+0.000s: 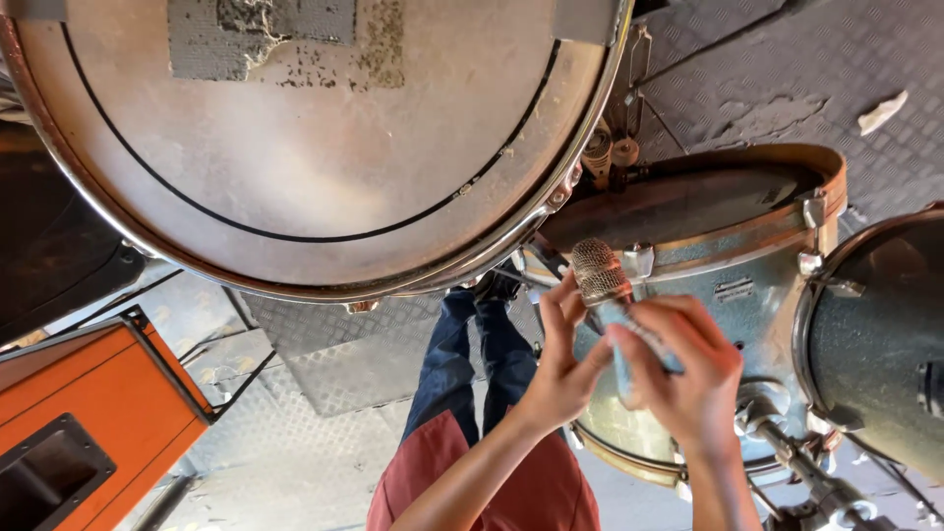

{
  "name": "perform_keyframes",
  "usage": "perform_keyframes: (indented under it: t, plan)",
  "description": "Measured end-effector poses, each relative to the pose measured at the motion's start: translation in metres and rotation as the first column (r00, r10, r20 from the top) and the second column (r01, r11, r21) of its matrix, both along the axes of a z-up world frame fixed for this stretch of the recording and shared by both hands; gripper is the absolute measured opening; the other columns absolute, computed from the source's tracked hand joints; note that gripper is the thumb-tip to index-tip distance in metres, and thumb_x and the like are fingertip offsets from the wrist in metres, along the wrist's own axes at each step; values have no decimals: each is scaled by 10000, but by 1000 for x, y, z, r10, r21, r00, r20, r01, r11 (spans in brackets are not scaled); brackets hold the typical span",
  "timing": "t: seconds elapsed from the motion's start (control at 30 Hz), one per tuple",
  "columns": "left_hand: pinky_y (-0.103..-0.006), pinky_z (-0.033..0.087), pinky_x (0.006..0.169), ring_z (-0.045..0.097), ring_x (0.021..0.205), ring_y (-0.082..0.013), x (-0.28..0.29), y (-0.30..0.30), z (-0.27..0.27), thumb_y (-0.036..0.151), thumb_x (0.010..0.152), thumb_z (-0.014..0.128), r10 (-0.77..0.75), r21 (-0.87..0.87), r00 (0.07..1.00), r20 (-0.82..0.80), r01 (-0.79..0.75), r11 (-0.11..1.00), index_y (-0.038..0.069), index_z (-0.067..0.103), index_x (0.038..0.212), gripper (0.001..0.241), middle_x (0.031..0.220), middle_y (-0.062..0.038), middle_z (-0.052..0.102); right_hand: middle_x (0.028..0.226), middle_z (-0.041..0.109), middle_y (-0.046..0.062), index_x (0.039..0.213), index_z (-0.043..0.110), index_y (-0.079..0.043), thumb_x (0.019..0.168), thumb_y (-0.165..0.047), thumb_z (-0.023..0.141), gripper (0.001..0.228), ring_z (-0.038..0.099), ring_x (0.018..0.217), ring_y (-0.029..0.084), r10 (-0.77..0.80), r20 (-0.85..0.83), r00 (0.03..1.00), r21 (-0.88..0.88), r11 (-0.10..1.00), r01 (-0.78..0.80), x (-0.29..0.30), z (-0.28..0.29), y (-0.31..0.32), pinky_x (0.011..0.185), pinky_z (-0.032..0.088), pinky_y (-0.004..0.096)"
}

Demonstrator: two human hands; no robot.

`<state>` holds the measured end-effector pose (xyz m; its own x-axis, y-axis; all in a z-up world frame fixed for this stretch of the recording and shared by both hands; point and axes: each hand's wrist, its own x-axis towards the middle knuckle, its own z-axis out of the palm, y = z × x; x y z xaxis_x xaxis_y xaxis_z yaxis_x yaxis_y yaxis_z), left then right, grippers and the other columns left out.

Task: Cleaning and wiping down microphones and drum kit components on a stage.

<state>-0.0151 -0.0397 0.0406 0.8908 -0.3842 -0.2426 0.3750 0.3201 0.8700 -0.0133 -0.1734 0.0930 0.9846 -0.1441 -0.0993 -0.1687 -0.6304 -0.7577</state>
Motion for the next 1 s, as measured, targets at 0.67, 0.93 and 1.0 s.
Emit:
perform_keyframes:
  t: [0.67,0.93,1.0]
  plan:
    - [-399,514,957,567,1152,-268,-13,4,18,43,874,709,80,115,985,-155,-63,991,55,27,1542,955,1369,-204,424,865,664,67,1164,642,-37,870,2,602,298,507,616,106,-314,-201,928,316,876,365,-48,-49,0,547,367,221]
    - [-438,542,922,544,1097,-248,15,-9,47,129,939,650,81,206,989,-121,-55,977,16,-23,1558,921,1238,-192,460,1185,731,128,1259,651,-41,601,-164,833,693,730,859,230,-96,-240,966,188,972,144,-45,-84,24,665,588,309]
    - [-433,485,1024,545,1195,-283,14,-2,49,169,966,644,80,152,985,-150,-57,987,-13,2,1544,883,1370,-214,416,1150,729,168,1315,650,-11,764,-74,750,564,666,829,219,-100,-81,992,47,993,105,-42,-80,33,676,536,308]
